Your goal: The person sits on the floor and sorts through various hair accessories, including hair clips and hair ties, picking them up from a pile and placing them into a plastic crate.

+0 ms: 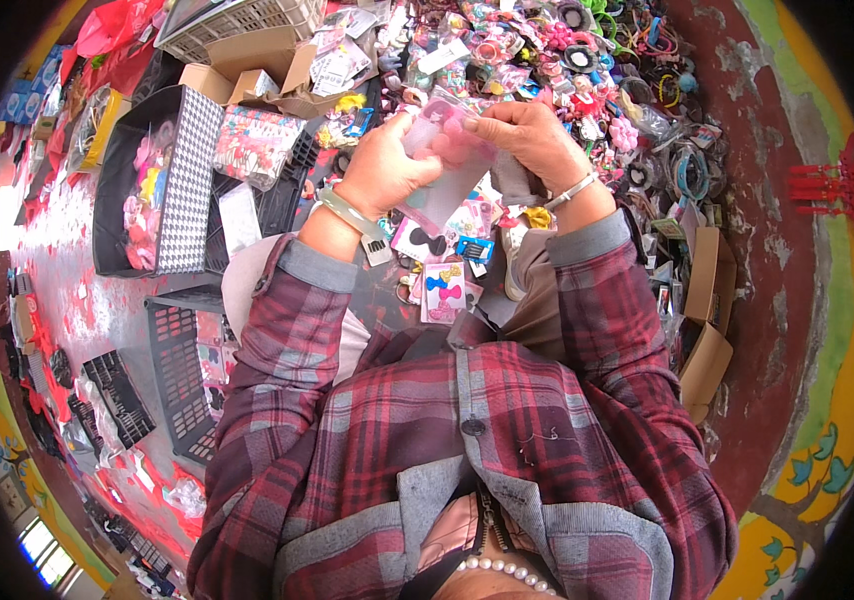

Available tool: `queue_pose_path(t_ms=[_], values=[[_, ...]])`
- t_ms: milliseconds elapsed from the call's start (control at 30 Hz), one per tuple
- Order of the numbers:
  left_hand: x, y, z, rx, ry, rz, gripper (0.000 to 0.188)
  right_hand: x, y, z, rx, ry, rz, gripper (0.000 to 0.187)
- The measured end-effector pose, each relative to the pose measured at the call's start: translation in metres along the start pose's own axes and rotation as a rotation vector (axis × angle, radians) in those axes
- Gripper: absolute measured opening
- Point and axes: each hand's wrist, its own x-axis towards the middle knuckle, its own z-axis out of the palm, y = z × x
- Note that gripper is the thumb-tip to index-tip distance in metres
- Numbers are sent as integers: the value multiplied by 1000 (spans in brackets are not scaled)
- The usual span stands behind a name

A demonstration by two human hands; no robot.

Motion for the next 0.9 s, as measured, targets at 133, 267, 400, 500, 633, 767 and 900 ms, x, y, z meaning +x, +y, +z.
queue_pose_path(t_ms=[133,267,400,500,633,767,900], values=[[0,-2,-7,-279,-33,-127,32,-4,-4,-1,206,-5,-26,23],[2,-2,-15,-552,13,-173,20,-2,-3,-3,481,-34,1,23],[4,-6,-17,-670,92,-172,16,-2,-5,1,348,-77,31,27],[4,-4,-17,-547,100,-83,18,-2,-5,2,340,-64,11,27],[3,4,-13,-408,106,-44,17,2,1,5,312,63,-48,23],[-3,4,-10,-103,120,-26,16,1,-4,10,293,127,-77,22],[-5,13,-8,-124,58,53,17,1,-1,7,205,126,-99,18]])
